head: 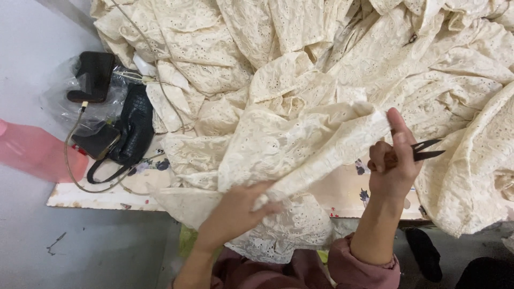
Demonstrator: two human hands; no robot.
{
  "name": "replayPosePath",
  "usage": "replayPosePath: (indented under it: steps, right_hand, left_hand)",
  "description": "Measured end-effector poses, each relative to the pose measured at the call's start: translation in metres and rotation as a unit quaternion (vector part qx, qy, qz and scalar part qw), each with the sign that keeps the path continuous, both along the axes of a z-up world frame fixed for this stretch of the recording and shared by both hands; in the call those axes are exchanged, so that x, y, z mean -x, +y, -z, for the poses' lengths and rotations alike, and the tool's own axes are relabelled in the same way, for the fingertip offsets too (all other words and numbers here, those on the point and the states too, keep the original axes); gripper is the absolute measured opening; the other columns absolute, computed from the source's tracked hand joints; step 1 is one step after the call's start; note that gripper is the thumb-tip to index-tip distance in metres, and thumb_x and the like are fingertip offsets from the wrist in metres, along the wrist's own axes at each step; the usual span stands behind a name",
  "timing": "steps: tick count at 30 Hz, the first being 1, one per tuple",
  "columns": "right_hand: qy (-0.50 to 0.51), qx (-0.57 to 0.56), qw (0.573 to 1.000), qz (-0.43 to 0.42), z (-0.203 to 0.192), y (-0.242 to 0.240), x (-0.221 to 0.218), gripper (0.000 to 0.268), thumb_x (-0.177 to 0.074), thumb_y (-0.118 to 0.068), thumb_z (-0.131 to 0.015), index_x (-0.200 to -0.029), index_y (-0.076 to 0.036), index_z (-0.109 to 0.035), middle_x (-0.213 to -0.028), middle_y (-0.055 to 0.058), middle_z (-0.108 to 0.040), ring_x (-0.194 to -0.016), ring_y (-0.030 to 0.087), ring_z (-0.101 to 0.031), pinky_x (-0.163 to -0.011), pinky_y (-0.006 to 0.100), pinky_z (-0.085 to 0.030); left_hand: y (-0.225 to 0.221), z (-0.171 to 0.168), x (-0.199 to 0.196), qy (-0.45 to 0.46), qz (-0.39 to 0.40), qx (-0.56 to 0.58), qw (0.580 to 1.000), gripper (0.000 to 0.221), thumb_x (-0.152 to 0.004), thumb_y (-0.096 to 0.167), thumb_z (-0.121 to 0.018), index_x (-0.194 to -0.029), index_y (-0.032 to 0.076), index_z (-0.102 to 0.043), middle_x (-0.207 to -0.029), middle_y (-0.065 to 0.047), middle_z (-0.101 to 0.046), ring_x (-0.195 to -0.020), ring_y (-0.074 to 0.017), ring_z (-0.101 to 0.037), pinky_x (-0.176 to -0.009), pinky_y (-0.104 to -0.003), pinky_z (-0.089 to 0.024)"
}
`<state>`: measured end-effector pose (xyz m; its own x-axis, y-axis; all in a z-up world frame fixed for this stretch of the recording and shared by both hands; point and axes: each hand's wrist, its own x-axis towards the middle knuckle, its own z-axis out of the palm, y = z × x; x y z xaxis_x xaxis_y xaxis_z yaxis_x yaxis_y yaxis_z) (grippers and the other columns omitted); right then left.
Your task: Trimming loose threads from lace fabric pieces using thread snips
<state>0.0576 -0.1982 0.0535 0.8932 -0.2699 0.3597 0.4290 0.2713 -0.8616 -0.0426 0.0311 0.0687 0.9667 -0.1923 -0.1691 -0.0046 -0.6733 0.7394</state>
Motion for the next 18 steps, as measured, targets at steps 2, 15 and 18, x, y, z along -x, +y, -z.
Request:
replayPosePath:
  steps: [2,15,18]
  right_hand:
    - [0.009,0.006,1.0,-0.024,0.004,-0.004,-0.001,0.007,-0.084,-0.015,-0.06,-0.09,-0.015,-0.063,-0.047,-0.01,-0.042,-0.034,0.001,-0.027,-0.032,0.015,-0.026]
    - [-0.106,0.201,0.916,-0.33,-0.024,-0.021,0.042,0.007,-0.079,-0.003,-0.052,-0.079,-0.008,-0.047,-0.063,-0.003,-0.044,-0.052,0.004,-0.035,-0.046,0.017,-0.028]
    - [-0.114,0.153,0.919,-0.345,-0.015,-0.055,0.035,0.016,-0.076,0.0,-0.049,-0.075,-0.016,-0.048,-0.06,-0.006,-0.04,-0.05,0.004,-0.037,-0.047,0.013,-0.038]
  left_hand:
    - [-0.004,0.013,-0.008,-0.059,0.151,0.019,0.987,0.072,-0.066,0.065,-0.034,-0.116,0.016,-0.052,-0.108,-0.003,-0.061,-0.086,-0.0142,-0.059,-0.087,-0.037,-0.035]
    - [-0.026,-0.015,-0.07,-0.263,0.319,0.214,0.885,0.032,-0.081,0.046,-0.044,-0.07,0.016,-0.045,-0.062,0.005,-0.04,-0.058,-0.0102,-0.04,-0.089,-0.033,-0.025]
    - [-0.007,-0.029,-0.06,-0.388,0.228,0.097,0.888,0.033,-0.079,0.045,-0.047,-0.073,0.014,-0.058,-0.058,0.005,-0.056,-0.053,-0.0091,-0.048,-0.086,-0.036,-0.028]
